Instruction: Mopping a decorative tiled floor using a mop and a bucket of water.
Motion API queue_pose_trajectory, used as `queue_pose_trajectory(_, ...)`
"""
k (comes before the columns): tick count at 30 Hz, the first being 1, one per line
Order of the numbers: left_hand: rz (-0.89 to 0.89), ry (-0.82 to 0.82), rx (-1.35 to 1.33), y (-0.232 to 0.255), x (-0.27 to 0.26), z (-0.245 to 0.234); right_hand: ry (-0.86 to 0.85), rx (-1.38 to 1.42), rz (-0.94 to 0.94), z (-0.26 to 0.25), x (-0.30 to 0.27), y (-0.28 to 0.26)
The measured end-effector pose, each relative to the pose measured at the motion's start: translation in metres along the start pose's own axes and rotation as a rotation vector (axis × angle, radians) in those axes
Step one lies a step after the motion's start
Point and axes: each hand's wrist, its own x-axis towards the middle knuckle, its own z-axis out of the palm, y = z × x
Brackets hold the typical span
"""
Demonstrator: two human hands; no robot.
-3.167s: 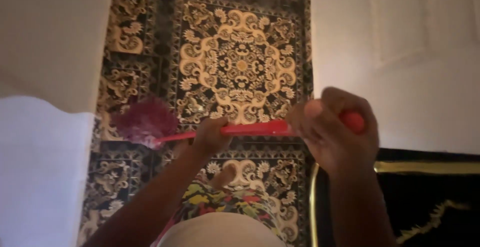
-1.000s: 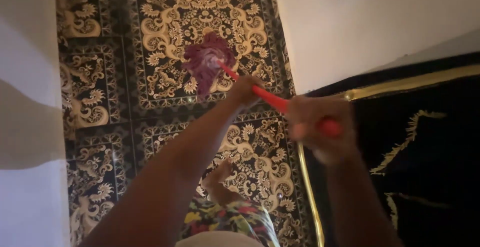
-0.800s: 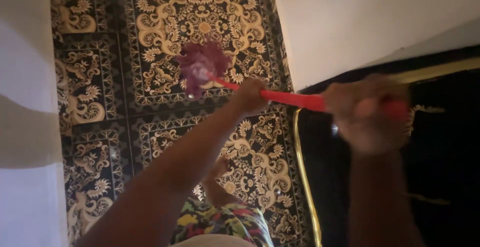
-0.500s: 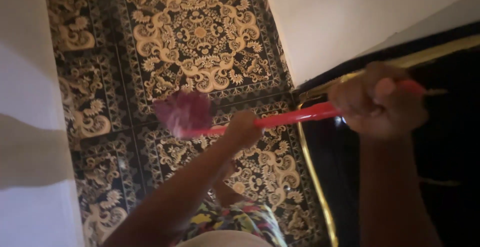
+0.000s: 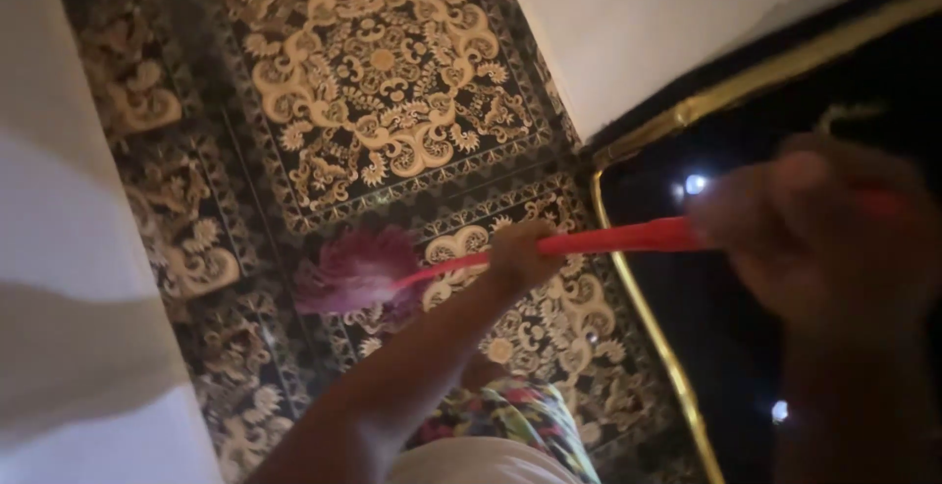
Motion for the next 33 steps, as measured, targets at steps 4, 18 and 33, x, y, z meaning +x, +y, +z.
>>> queue_pose_trajectory(4, 0.311, 0.057, 0.002, 0.024, 0.031, 0.024, 0.221, -0.261, -0.007, 0.04, -0.041, -0.059)
queue_pose_trajectory(18, 0.341, -0.434, -0.188, -0.006, 0.048, 0.051, 0.356, -0.617, -0.056, 0.06, -0.09, 0.083)
queue_pose_trajectory(33, 0.0, -0.644, 0.252, 0.02, -0.049, 0.011, 0.29, 0.097, -0.233, -0.068, -0.115, 0.067)
